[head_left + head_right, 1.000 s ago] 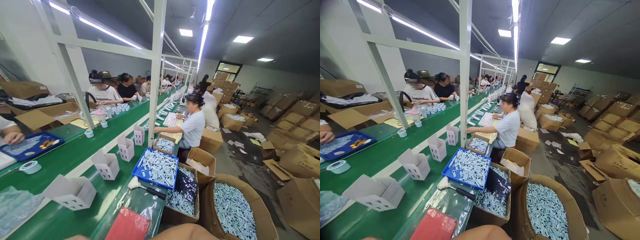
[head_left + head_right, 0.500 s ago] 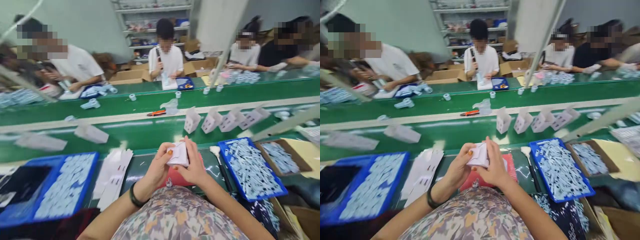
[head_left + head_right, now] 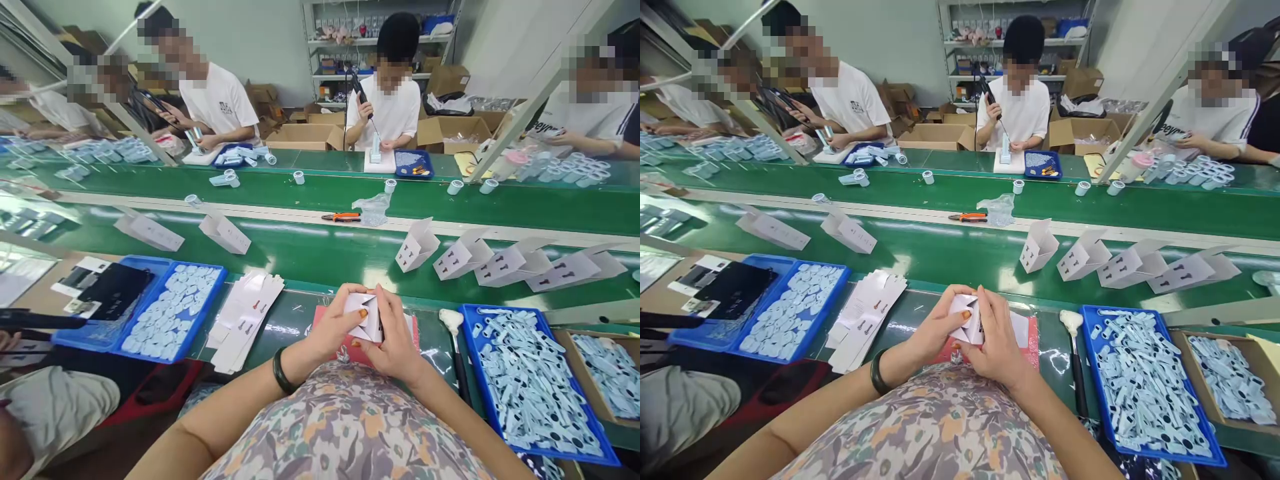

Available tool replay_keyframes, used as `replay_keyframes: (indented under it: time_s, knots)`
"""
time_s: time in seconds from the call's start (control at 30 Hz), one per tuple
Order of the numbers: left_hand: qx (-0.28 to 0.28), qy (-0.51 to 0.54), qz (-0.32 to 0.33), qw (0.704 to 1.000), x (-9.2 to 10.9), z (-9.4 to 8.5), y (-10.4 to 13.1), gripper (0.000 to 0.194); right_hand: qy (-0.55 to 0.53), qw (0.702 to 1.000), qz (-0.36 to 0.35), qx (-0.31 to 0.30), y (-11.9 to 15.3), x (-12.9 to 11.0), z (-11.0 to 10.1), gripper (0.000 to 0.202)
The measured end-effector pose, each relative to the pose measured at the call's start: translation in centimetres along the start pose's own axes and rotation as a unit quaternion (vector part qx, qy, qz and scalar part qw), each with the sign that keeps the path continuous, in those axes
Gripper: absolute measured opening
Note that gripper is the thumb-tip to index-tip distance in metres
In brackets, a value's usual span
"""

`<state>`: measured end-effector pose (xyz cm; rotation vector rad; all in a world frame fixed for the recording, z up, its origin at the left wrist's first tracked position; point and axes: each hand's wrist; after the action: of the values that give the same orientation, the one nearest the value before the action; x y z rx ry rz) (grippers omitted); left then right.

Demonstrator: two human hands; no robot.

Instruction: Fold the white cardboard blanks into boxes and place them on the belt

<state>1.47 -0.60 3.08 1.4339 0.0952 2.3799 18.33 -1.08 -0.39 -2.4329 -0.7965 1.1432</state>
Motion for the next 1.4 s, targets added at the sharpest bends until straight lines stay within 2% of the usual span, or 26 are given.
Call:
replay_keyframes:
  time_s: [0.2, 0.43, 0.6, 0.77, 0.87, 0.97, 1.07, 1.13, 1.2, 1.3, 1.33, 1.4]
  knots:
    - [-0.007, 0.044, -0.02, 0.999, 0.1, 0.2, 0.0, 0.048, 0.013, 1.0, -0.006, 0.01, 0.1, -0.2, -0.5, 0.093]
    - [0.006, -0.053, 0.023, 0.998, -0.3, 0.2, -0.1, 0.036, 0.024, 0.999, -0.021, 0.01, 0.1, -0.4, -0.2, 0.093]
    - [0.003, -0.081, 0.045, 0.996, -0.4, -0.4, 0.0, 0.035, 0.028, 0.999, -0.025, 0.006, -0.1, -0.5, 0.0, 0.092]
    - [-0.008, -0.092, 0.037, 0.995, -0.7, -1.1, 0.1, 0.037, 0.027, 0.999, -0.023, 0.005, 0.4, -0.7, 0.2, 0.094]
    - [-0.03, -0.031, 0.045, 0.998, -0.7, -1.6, 0.3, 0.047, 0.013, 1.0, -0.011, 0.006, 0.5, -0.7, 0.3, 0.095]
    - [-0.06, 0.05, 0.065, 0.995, -0.5, -2.3, 0.6, 0.069, -0.021, 0.999, 0.027, 0.036, 0.3, -0.5, 0.2, 0.098]
    - [-0.088, -0.02, 0.088, 0.992, -0.4, -3.2, 0.8, 0.101, -0.067, 0.995, 0.062, 0.049, -0.4, -0.1, -0.1, 0.099]
    - [-0.061, -0.109, 0.094, 0.988, -0.6, -3.9, 0.7, 0.109, -0.085, 0.993, 0.072, 0.026, -0.7, -0.1, -0.4, 0.095]
    - [0.024, -0.126, 0.115, 0.985, -0.8, -4.7, 0.1, 0.104, -0.082, 0.993, 0.085, 0.019, -0.6, -0.3, -0.4, 0.088]
    - [0.178, 0.017, 0.15, 0.972, -1.5, -6.0, -1.4, 0.088, -0.096, 0.985, 0.134, 0.05, 0.5, -0.8, 0.9, 0.066]
    - [0.211, 0.082, 0.149, 0.963, -1.8, -6.3, -1.8, 0.081, -0.125, 0.976, 0.167, 0.054, 0.9, -0.8, 1.8, 0.058]
    - [0.232, 0.183, 0.121, 0.948, -2.6, -6.6, -2.5, 0.066, -0.218, 0.943, 0.247, 0.049, 1.4, -0.7, 4.1, 0.05]
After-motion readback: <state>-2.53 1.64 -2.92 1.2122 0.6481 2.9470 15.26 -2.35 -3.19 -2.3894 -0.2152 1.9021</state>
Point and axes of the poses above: each hand's wrist, its own y-axis away from the middle knuckle, its own z-axis out of the palm, x = y × z, and after that the axes turned 3 degrees about y, right-handed
